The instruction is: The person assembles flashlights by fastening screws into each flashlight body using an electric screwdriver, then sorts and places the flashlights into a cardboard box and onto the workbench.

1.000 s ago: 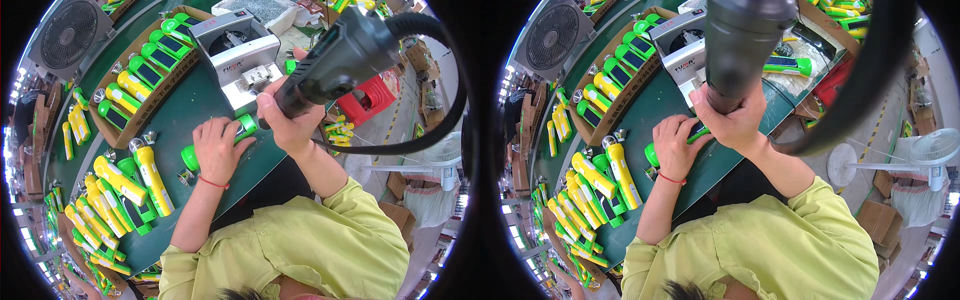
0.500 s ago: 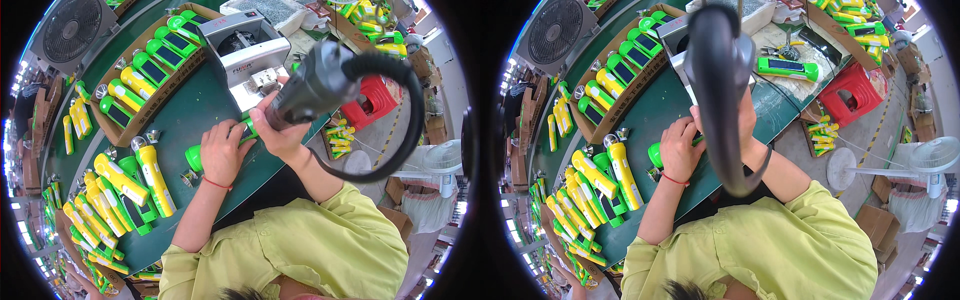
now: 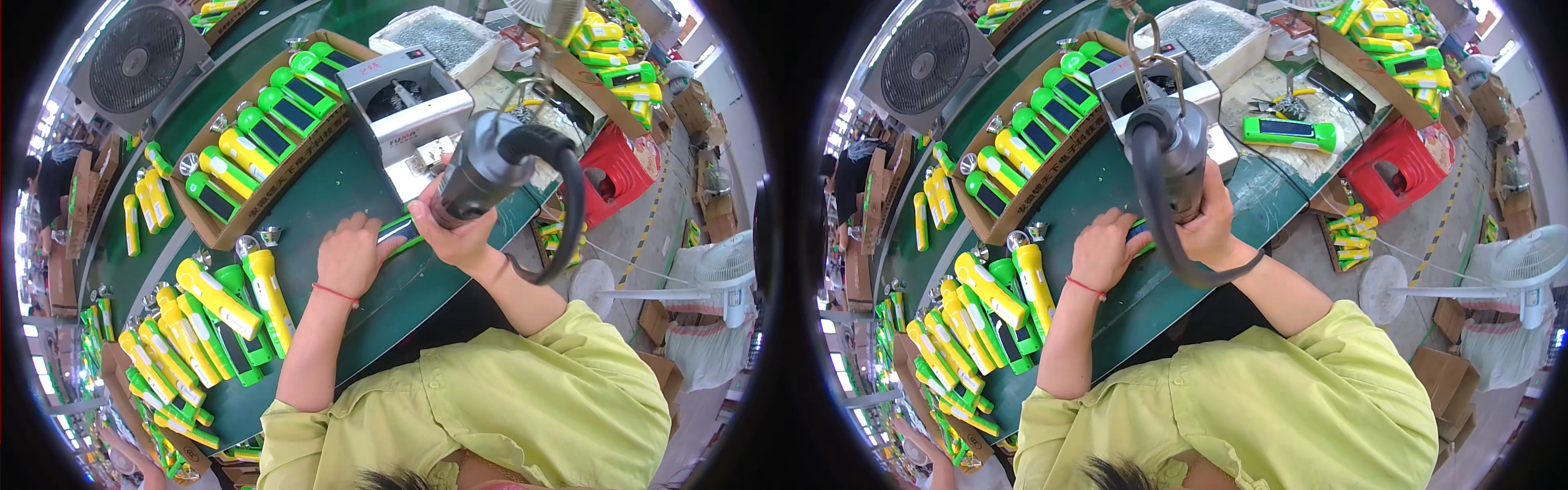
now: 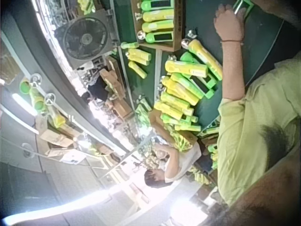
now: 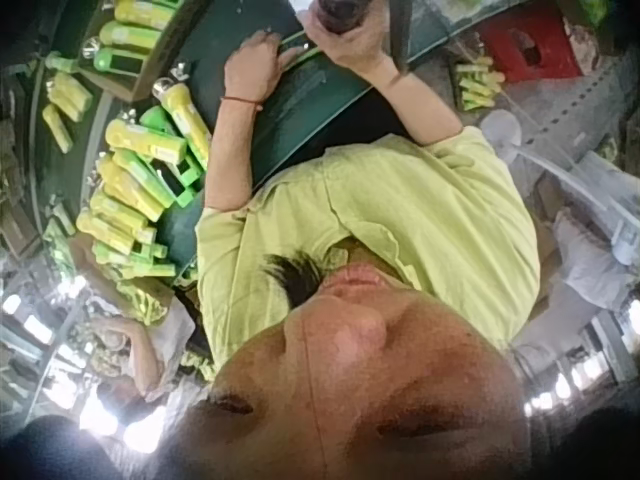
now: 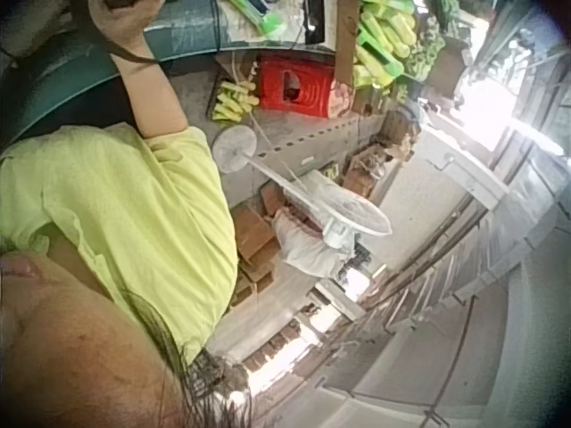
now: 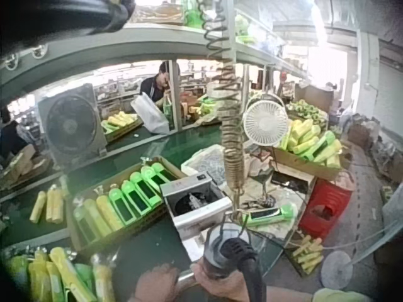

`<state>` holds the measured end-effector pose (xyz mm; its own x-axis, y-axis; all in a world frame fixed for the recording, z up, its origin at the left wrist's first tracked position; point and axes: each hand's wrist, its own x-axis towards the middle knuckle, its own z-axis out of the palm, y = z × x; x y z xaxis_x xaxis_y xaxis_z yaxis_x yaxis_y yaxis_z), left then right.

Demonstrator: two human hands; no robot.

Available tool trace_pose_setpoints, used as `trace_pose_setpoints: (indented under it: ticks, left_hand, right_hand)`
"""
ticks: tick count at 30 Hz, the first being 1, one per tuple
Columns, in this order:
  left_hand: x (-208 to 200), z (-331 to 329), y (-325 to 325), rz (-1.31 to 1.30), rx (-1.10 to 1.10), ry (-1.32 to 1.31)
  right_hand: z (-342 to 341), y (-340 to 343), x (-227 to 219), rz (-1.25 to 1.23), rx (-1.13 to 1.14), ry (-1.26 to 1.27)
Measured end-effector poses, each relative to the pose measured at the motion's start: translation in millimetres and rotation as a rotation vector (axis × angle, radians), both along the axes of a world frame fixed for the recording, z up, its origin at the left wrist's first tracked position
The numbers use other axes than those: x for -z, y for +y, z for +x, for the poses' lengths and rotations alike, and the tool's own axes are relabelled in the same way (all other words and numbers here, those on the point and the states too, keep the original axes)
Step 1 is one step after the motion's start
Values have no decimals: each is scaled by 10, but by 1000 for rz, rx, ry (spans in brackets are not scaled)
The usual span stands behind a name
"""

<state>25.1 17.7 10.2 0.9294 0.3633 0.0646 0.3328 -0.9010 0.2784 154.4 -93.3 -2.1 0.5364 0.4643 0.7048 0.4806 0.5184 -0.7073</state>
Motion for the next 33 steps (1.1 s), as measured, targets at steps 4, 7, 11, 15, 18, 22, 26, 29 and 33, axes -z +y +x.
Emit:
trace_pose_setpoints:
  ticks: [4, 7, 11, 15, 18, 22, 26, 29, 33]
  left_hand:
    - [-4, -15, 29, -104, -10, 47]
    - [-131, -107, -205, -124, -44, 103]
    - [89, -369, -482, 173, 2, -254]
    - [129, -372, -498, 172, -12, -311]
    - [72, -404, -511, 193, -10, -324]
    - [106, -406, -484, 173, 4, -314]
    - [67, -313, -553, 185, 59, -369]
    - [178, -186, -625, 155, 113, -399]
    - [200, -166, -655, 189, 128, -390]
  right_hand:
    - [-84, -85, -202, -124, 79, 68]
    - [-127, -370, -566, 201, 18, 482]
    - [41, -795, -728, 24, 149, 105]
    - [-61, -814, -595, 57, 78, 188]
    - [-105, -837, -520, 10, 125, 193]
    - [-120, -848, -464, -110, 115, 116]
    - [-170, -846, -488, -161, 86, 154]
    - [-125, -832, -385, -197, 188, -13]
    - [-153, -855, -301, -191, 107, 241]
